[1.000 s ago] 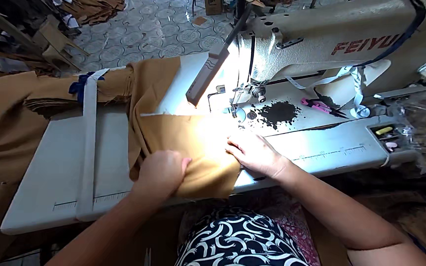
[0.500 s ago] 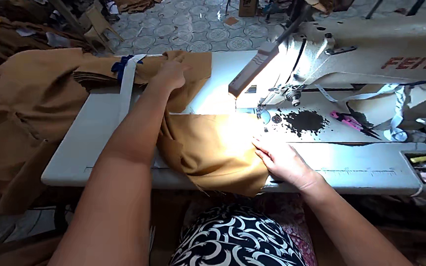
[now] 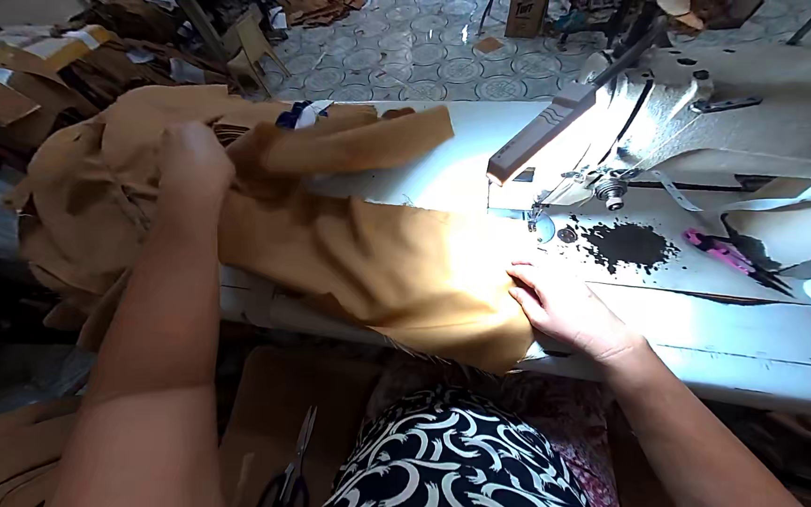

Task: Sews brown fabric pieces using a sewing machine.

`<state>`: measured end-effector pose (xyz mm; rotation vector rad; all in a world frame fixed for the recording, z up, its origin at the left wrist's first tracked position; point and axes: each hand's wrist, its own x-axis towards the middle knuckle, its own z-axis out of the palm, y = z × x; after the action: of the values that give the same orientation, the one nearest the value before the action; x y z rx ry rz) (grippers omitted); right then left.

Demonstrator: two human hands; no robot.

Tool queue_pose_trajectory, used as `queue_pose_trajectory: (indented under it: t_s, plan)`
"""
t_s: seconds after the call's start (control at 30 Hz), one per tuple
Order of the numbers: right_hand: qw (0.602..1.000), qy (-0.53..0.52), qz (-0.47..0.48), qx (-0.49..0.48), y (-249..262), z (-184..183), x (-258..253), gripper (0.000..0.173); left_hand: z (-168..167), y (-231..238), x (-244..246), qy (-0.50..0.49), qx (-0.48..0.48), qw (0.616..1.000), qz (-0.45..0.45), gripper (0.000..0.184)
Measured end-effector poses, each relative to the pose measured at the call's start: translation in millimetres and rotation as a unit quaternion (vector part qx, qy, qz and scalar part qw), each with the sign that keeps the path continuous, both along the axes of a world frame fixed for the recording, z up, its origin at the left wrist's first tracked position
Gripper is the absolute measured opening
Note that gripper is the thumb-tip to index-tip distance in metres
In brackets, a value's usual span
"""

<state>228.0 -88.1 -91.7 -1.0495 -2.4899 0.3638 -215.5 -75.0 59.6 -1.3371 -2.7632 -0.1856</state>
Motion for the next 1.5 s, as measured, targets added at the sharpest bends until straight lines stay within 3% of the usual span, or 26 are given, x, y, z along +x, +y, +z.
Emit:
queue_pose_trajectory:
  t_s: [0.07, 0.17, 0.23, 0.3, 0.43, 0.5, 0.57, 0.63, 0.67, 0.73, 0.87, 0.93, 1.1, 1.33, 1.43, 1.5]
  plan:
    - [1.000, 0.005, 0.002, 0.003, -1.2, -0.8, -0.8, 0.030, -20.1, -4.2, -14.1, 0.010, 0.012, 1.000, 0.016, 0.047]
    - [1.000, 0.011, -0.002, 0.008, -1.7, -5.6, 1.5, 0.033, -44.7, -13.6, 36.6, 0.002, 0.069, 0.975, -0.209, 0.044]
    - [1.000, 0.008, -0.008, 0.008, -3.8, -5.9, 1.7, 0.033, -70.9, -13.1, 94.5, -0.027, 0.069, 0.901, -0.427, 0.034]
    - [1.000, 0.000, -0.014, 0.008, -5.8, -4.7, 1.0, 0.032, -101.9, -6.7, 140.6, -0.099, 0.030, 0.845, -0.525, 0.038]
    - [0.999, -0.007, -0.001, -0.053, -12.5, 2.9, 10.9, 0.040, -105.5, 5.2, 165.2, -0.086, -0.148, 0.927, -0.333, 0.078]
    - [0.997, 0.027, -0.005, -0.074, -16.8, 8.9, 21.6, 0.042, -90.4, 11.5, 168.4, -0.055, -0.166, 0.934, -0.311, 0.070]
    - [0.994, 0.095, -0.058, -0.009, -21.0, 3.6, 32.5, 0.034, -81.3, 10.9, 176.0, -0.036, -0.071, 0.894, -0.442, 0.038]
    - [0.983, 0.128, -0.123, 0.042, -24.1, -1.7, 43.8, 0.028, -86.1, 18.3, 190.1, -0.072, 0.033, 0.791, -0.607, 0.020]
    - [0.977, 0.147, -0.146, 0.053, -23.9, -5.0, 47.6, 0.025, -89.6, 24.9, 202.8, -0.103, 0.040, 0.745, -0.658, 0.019]
    - [0.970, 0.165, -0.169, 0.052, -25.2, -8.2, 49.0, 0.019, -88.8, 35.2, 230.3, -0.163, -0.035, 0.707, -0.688, 0.019]
    - [0.978, 0.129, -0.157, 0.053, -26.6, -10.2, 44.1, 0.018, -96.0, 59.7, 262.2, -0.172, -0.155, 0.719, -0.655, 0.030]
    - [0.979, 0.126, -0.149, 0.055, -25.7, -11.0, 45.3, 0.019, -99.2, 66.4, 267.9, -0.165, -0.189, 0.726, -0.641, 0.026]
    - [0.981, 0.130, -0.128, 0.059, -21.1, -12.4, 45.8, 0.022, -96.9, 70.8, 268.5, -0.186, -0.193, 0.729, -0.630, 0.020]
    - [0.992, 0.031, -0.114, 0.054, -13.8, -12.4, 42.5, 0.034, -98.0, 73.0, 272.9, -0.164, -0.194, 0.743, -0.619, 0.021]
    - [0.995, -0.002, -0.087, 0.053, -9.2, -6.7, 42.9, 0.034, -104.0, 64.7, 272.2, -0.164, -0.141, 0.752, -0.622, 0.018]
    - [0.996, -0.011, -0.060, 0.068, -4.9, -5.4, 44.7, 0.035, -123.4, 48.0, 264.4, -0.146, -0.004, 0.736, -0.661, 0.014]
